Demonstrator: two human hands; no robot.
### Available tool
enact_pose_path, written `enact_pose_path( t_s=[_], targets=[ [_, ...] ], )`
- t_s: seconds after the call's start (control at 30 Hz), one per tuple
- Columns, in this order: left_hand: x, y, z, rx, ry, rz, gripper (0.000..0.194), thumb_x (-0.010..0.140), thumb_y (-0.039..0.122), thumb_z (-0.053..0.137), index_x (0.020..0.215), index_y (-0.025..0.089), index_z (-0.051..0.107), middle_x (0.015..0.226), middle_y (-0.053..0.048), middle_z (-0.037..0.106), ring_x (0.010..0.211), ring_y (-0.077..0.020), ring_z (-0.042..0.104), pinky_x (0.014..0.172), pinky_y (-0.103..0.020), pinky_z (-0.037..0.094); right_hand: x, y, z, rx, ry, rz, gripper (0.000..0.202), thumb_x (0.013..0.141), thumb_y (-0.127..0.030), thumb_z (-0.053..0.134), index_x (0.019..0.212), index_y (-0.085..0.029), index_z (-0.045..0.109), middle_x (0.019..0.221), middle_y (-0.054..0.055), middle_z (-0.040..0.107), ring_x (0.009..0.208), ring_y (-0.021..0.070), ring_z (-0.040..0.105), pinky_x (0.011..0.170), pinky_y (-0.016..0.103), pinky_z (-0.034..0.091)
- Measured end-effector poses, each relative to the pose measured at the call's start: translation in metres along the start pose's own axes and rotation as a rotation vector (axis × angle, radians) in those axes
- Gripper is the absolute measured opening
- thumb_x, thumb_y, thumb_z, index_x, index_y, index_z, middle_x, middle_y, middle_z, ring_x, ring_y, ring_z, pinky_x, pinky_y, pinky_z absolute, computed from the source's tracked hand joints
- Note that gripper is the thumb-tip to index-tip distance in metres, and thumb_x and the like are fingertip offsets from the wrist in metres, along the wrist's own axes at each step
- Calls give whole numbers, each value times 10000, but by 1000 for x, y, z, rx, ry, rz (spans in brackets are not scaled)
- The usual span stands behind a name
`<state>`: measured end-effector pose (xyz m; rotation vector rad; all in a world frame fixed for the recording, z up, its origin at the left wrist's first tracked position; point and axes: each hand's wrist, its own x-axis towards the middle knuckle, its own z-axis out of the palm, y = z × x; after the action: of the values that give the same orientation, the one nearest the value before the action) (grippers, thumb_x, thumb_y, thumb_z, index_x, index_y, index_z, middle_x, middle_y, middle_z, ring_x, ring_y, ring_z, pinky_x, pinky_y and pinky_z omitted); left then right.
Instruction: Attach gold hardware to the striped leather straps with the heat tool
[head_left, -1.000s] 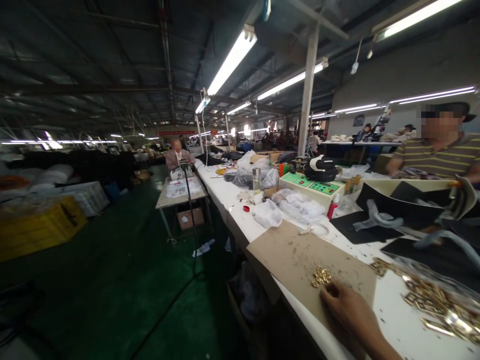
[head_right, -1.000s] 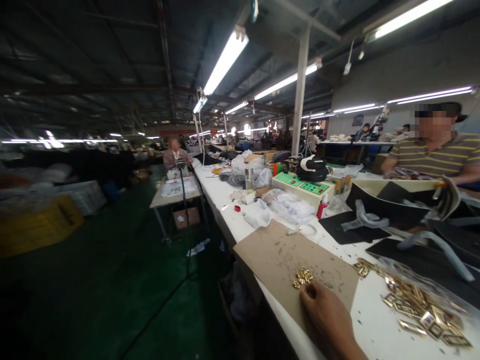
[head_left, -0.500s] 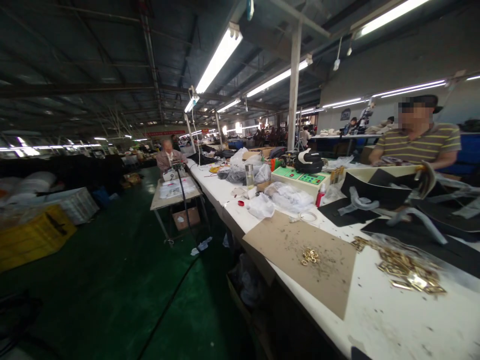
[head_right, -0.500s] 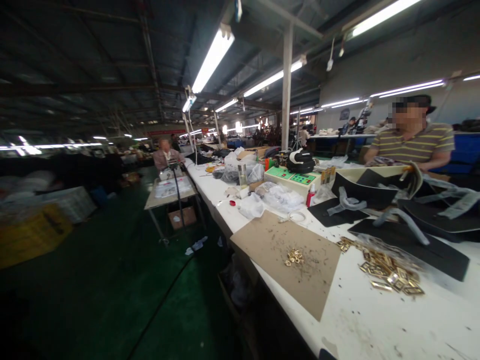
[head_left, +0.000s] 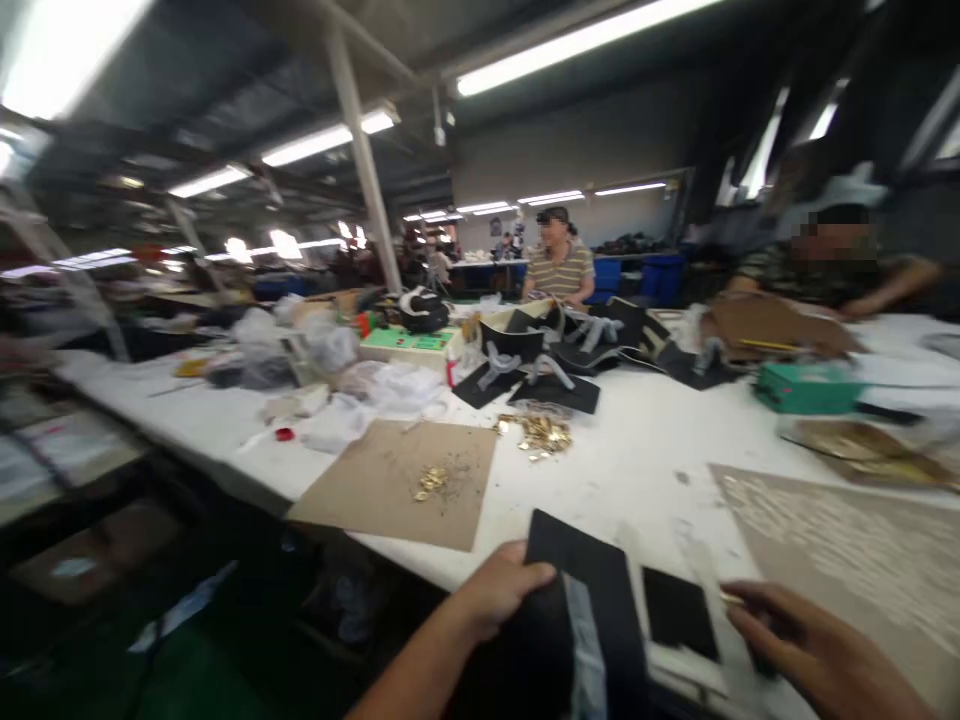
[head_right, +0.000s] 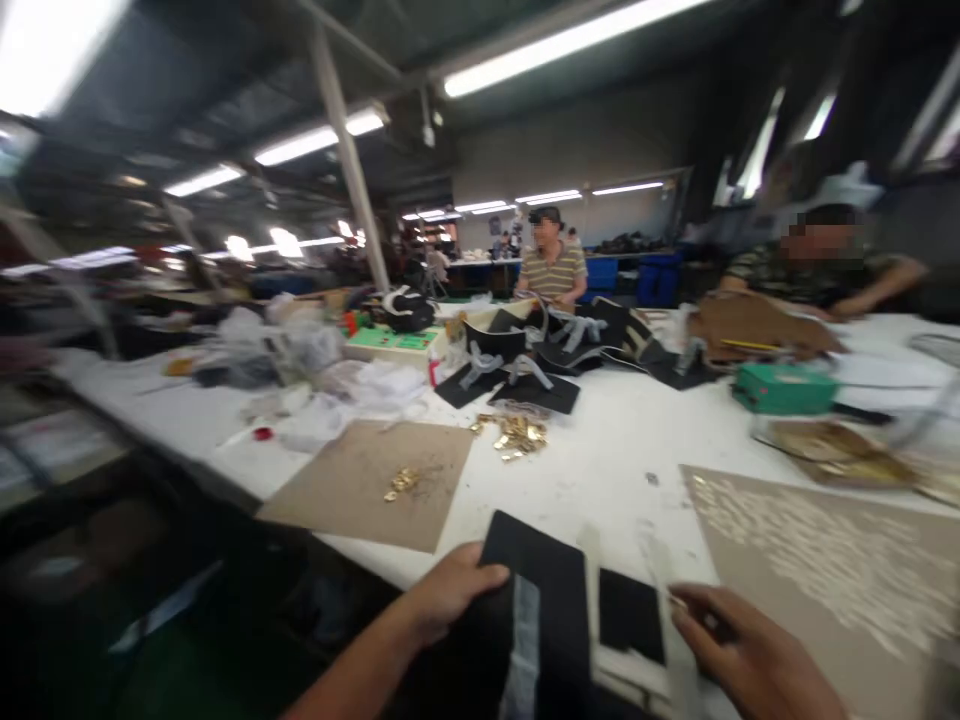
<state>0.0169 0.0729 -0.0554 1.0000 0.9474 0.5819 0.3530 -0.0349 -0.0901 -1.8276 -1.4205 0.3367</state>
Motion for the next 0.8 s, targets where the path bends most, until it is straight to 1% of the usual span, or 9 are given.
enact_pose_path(
  t_s=[0.03, 0.07, 0.1, 0.2, 0.3, 0.4, 0.6, 0.7, 0.8],
  targets=[
    [5, 5, -2, 31, -29, 16, 360, 667, 335, 812, 983, 166, 779, 960, -51, 796, 892, -271, 700, 907, -386, 518, -1, -3, -6, 5, -73, 19, 403, 794, -668, 662, 912, -305, 790, 789, 54, 728, 696, 257, 685, 647, 367, 581],
    [12, 9, -5, 85, -49, 43, 355, 698, 327, 810, 1011, 162, 778, 987, -52, 797, 941, -288, 693, 933, -387, 507, 1, -6, -10, 8, -114, 21, 382, 837, -615, 628, 962, -290, 787, 819, 51, 729, 735, 250, 687, 705, 365, 576],
    [21, 12, -8, 218, -49, 128, 348, 753, 351, 781, 1044, 161, 775, 1021, -56, 796, 988, -307, 691, 947, -393, 507, 5, -10, -13, 7, -139, 14, 368, 872, -567, 597, 1005, -276, 780, 857, 49, 730, 763, 238, 684, 747, 357, 567],
    [42, 12, -12, 363, -49, 199, 382, 821, 417, 728, 1099, 158, 773, 1054, -71, 797, 1034, -350, 702, 973, -422, 511, 19, -15, -13, -13, -183, 2, 321, 925, -469, 560, 1047, -253, 765, 928, 55, 723, 841, 222, 676, 799, 334, 535],
    [48, 4, -10, 348, -33, 201, 416, 834, 428, 724, 1145, 155, 765, 1096, -91, 793, 1083, -368, 700, 1011, -444, 505, 25, -18, -9, -45, -248, -37, 270, 950, -393, 560, 1079, -267, 761, 986, 48, 717, 891, 214, 673, 832, 320, 509],
    [49, -2, -12, 318, -32, 194, 434, 870, 413, 701, 1210, 145, 731, 1154, -95, 781, 1114, -359, 694, 1037, -454, 495, 28, -24, -3, -118, -340, -113, 232, 965, -316, 565, 1082, -288, 763, 996, 29, 707, 877, 197, 671, 824, 297, 489],
    [54, -4, -19, 245, -92, 154, 431, 893, 419, 700, 1246, 172, 699, 1223, -77, 761, 1143, -334, 692, 1035, -431, 505, 43, -45, 11, -239, -517, -281, 237, 995, -233, 570, 1105, -297, 771, 1010, 25, 693, 915, 187, 669, 808, 265, 463],
    [54, -6, -20, 245, -95, 174, 403, 903, 416, 690, 1232, 184, 700, 1218, -62, 763, 1154, -321, 690, 1027, -404, 508, 49, -48, 17, -249, -589, -307, 286, 965, -156, 573, 1102, -302, 777, 990, 19, 684, 905, 178, 661, 786, 256, 451],
    [53, -7, -20, 256, -91, 178, 397, 909, 426, 676, 1225, 185, 698, 1205, -58, 767, 1138, -318, 695, 999, -395, 520, 50, -43, 21, -191, -609, -296, 309, 945, -132, 566, 1095, -299, 778, 978, 18, 672, 901, 174, 652, 788, 257, 453]
  ],
)
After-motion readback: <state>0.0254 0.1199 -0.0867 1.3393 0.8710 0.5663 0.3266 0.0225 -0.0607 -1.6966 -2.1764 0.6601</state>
